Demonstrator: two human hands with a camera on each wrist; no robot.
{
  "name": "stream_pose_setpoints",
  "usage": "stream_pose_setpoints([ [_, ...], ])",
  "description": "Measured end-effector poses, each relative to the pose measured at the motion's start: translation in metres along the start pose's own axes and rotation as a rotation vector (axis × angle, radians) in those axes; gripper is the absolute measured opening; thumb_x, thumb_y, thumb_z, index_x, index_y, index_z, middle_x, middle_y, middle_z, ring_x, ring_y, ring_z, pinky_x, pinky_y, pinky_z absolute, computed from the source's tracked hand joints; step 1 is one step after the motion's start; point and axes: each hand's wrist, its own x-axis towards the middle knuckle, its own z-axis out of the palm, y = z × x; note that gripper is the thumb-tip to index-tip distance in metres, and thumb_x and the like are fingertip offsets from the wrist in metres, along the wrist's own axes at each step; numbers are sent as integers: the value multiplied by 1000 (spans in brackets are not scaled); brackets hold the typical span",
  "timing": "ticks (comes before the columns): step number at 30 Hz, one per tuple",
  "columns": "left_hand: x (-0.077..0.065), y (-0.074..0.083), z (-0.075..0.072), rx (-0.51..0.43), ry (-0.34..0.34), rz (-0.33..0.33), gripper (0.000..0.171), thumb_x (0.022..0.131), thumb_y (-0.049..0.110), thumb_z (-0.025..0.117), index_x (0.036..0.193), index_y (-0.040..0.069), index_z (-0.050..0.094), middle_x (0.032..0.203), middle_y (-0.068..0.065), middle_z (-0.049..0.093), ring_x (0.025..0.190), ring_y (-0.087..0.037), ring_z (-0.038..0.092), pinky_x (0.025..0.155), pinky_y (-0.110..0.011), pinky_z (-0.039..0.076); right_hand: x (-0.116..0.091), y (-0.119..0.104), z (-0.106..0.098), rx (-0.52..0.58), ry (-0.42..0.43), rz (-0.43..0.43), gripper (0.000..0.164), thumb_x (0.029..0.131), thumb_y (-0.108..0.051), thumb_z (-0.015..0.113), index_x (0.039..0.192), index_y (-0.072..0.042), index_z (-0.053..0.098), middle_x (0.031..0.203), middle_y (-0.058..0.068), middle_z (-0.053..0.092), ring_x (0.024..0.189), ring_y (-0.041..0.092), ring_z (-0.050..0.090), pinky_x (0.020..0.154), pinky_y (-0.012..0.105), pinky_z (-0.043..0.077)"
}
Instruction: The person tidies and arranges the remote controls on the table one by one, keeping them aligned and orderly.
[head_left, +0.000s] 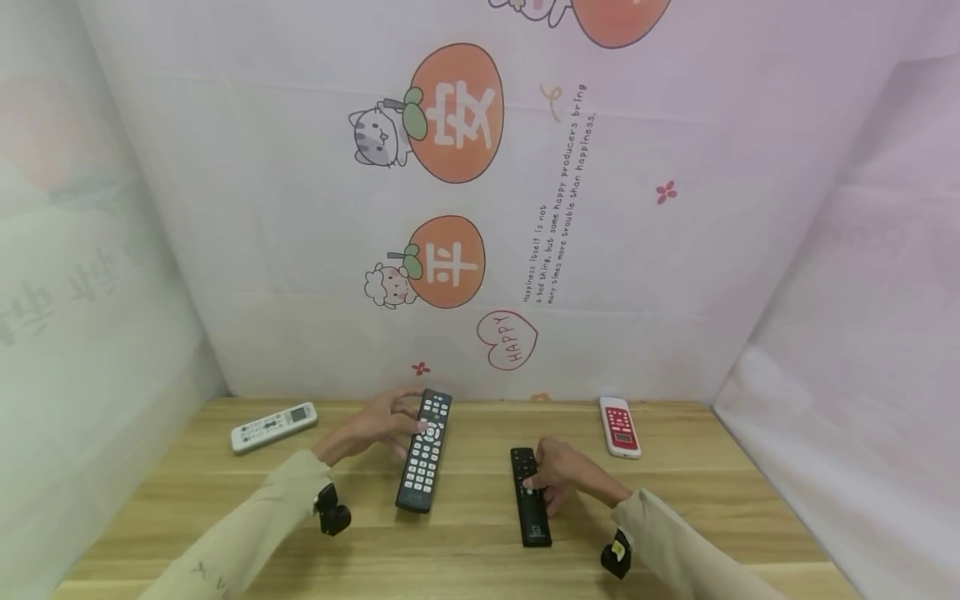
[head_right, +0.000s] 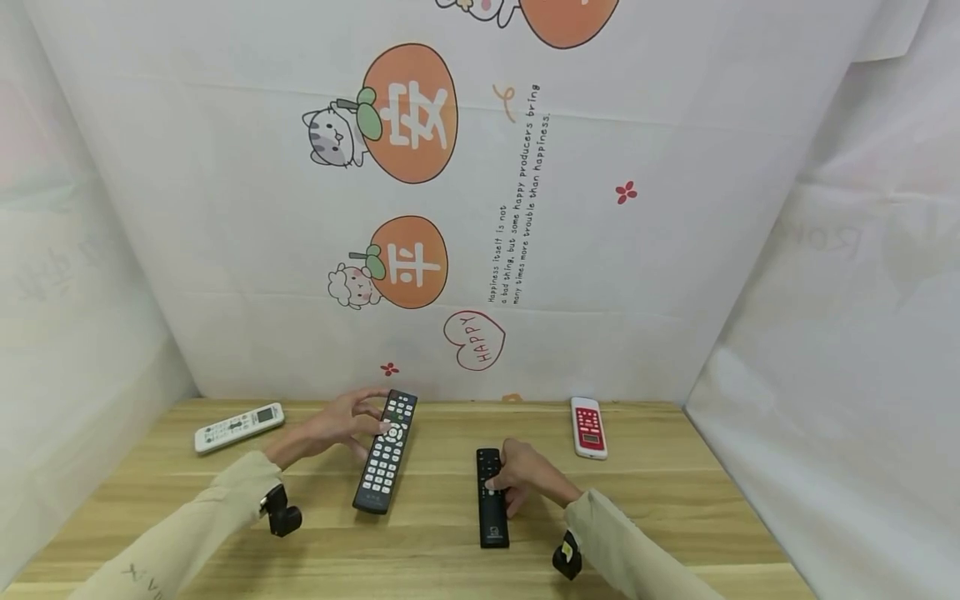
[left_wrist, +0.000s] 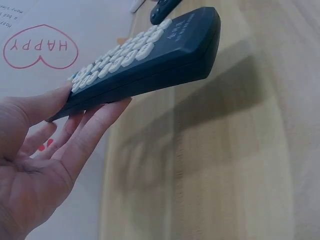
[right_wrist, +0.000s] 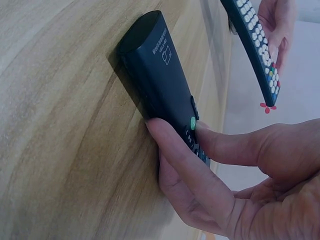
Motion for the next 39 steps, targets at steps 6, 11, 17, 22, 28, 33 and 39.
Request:
stream_pose_setpoints([
  [6,-3,-9,12,-67,-15,3,85,93,10,76,162,3,27,137,-31,54,97,-30,71,73,-47,68,1,0,1,-21,8,-14,30,94,4,74,112,9,51,77,23,65,66,33,74,61,40,68],
  [11,-5,-16,24,-126,-7,12,88,92,5,76,163,0,23,134,-32,55,97,-30,71,68,-42,68,1,0,1,-16,17,-20,30,93,3,75,111,8,51,76,22,65,65,32,74,60,39,68],
  [17,-3,-24,38,-201,-3,-3,88,94,2,74,164,3,20,142,-37,50,93,-29,73,66,-42,68,1,1,1,-21,21,-16,31,94,2,75,113,9,51,79,22,65,67,33,74,61,39,68],
  [22,-2,-32,50,-230,-20,-19,87,95,2,73,164,1,21,144,-39,49,90,-28,74,67,-41,69,1,1,1,-24,24,-2,31,94,1,75,114,8,52,80,22,65,68,32,73,61,39,68],
  [28,-4,-33,60,-255,7,-36,83,94,0,73,162,-1,23,140,-39,52,90,-29,74,67,-42,69,4,0,1,-29,22,-12,32,94,1,75,115,8,51,80,21,65,68,30,73,60,38,68],
  [33,-3,-33,62,-252,7,-48,79,95,-1,71,159,-3,25,129,-35,60,87,-30,74,66,-42,69,5,-1,1,-34,23,-16,33,95,1,75,116,8,51,80,21,65,68,29,73,60,37,68],
  [39,-5,-28,62,-203,22,-79,74,96,-3,70,155,-7,26,121,-32,64,83,-31,75,66,-42,69,3,-2,0,-27,22,-29,32,94,1,75,115,9,51,79,21,66,66,29,73,59,37,68],
])
